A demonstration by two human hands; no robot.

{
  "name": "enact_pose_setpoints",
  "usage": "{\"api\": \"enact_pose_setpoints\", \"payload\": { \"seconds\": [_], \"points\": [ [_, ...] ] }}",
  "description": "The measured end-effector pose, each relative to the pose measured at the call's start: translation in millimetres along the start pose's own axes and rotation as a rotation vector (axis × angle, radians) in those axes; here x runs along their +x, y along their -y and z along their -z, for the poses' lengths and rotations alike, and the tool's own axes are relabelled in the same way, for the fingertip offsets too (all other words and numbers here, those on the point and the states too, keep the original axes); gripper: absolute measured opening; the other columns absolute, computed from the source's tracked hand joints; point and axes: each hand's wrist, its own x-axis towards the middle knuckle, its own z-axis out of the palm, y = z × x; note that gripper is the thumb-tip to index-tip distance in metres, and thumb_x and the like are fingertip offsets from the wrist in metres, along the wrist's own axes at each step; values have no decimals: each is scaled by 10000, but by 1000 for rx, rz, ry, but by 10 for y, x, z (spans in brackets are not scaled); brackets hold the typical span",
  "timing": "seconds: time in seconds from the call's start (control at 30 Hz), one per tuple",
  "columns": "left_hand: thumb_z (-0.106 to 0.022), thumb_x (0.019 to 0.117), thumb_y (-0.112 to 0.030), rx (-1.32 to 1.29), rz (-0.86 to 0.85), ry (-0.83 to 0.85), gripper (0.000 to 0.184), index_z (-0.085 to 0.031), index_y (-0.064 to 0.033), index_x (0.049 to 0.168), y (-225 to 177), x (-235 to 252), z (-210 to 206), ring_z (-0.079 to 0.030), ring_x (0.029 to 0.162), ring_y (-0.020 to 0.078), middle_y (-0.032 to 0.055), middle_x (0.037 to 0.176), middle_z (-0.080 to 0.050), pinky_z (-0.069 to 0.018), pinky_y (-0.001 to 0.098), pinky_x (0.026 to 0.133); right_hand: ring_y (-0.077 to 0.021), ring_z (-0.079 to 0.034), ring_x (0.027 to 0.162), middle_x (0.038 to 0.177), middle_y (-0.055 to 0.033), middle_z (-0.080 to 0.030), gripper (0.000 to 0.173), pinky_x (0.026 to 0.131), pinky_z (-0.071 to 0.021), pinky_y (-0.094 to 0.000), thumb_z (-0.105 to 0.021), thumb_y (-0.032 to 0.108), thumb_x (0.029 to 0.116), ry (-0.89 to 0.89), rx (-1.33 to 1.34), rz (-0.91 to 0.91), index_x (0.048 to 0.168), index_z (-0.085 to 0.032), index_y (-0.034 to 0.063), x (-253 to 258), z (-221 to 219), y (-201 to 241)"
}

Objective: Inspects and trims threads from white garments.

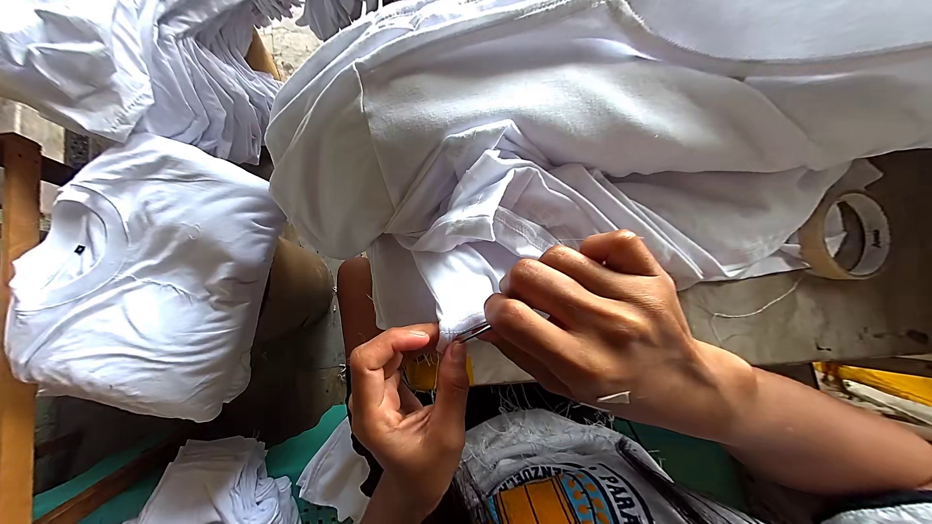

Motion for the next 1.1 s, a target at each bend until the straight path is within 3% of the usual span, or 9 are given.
{"api": "enact_pose_setpoints", "payload": {
  "seconds": [0.23, 0.4, 0.5, 0.57, 0.67, 0.9, 1.0, 1.07, 1.1],
  "points": [
    [-719, 897, -28, 1, 6, 11, 252, -561, -114, 1073, 9, 2, 8, -716, 928, 32, -74, 1001, -724, -613, 209, 835, -216, -468, 727, 761, -55, -484, 175, 748, -314, -384, -493, 123, 1030, 75, -14, -14, 905, -612, 93, -23, -75, 21],
    [-708, 910, -43, -57, 49, 4, 240, -564, -131, 1080, 5, 6, 19, -710, 919, 26, -84, 989, -714, -609, 208, 837, -190, -471, 714, 737, -49, -498, 283, 756, -318, -359, -559, 331, 1033, -60, 136, -115, 874, -585, 98, -50, 11, -40],
    [-702, 909, -28, -156, 106, 7, 239, -579, -140, 1081, 17, 21, 25, -713, 916, 39, -75, 986, -720, -614, 222, 827, -113, -425, 585, 679, -6, -490, 314, 561, -284, -263, -660, 401, 949, -69, 231, -192, 853, -615, 106, -91, -7, 10],
    [-688, 886, 9, -196, 139, 7, 251, -587, -128, 1071, 23, 26, 14, -708, 917, 43, -65, 974, -722, -604, 226, 840, -134, -438, 508, 658, -30, -507, 166, 463, -274, -276, -609, 219, 912, -15, 254, -174, 833, -669, 86, -120, -127, 75],
    [-678, 879, 26, -228, 159, 2, 248, -588, -116, 1060, 47, 34, 26, -709, 900, 42, -51, 955, -726, -600, 213, 834, -134, -414, 537, 661, -31, -474, 212, 492, -267, -270, -530, 159, 1011, -14, 338, -94, 834, -623, 90, -218, -212, 69],
    [-643, 887, 40, -270, 175, 9, 251, -573, -114, 1073, 92, 40, 54, -702, 886, 37, -56, 943, -715, -593, 208, 827, -111, -413, 642, 794, -49, -486, 113, 550, -292, -227, -542, 154, 1009, -54, 566, -6, 925, -600, 105, -295, -110, -28],
    [-650, 888, 31, -289, 198, 12, 242, -578, -110, 1072, 90, 42, 51, -703, 878, 40, -49, 942, -712, -597, 213, 819, -101, -433, 676, 857, -51, -486, 210, 567, -313, -200, -557, 298, 1050, -127, 540, -90, 965, -571, 107, -215, -120, 43],
    [-657, 902, 17, -297, 218, 8, 223, -576, -106, 1070, 87, 34, 67, -703, 873, 42, -42, 942, -714, -598, 215, 810, -111, -475, 614, 818, -55, -539, 345, 507, -322, -221, -584, 435, 1025, -124, 411, -136, 956, -597, 97, -174, -179, 83],
    [-649, 900, 28, -307, 228, 1, 221, -577, -99, 1065, 89, 27, 69, -706, 872, 51, -32, 939, -715, -602, 225, 808, -131, -483, 570, 781, -67, -565, 300, 478, -316, -251, -593, 369, 1008, -112, 357, -127, 914, -635, 86, -167, -233, 106]
  ]
}}
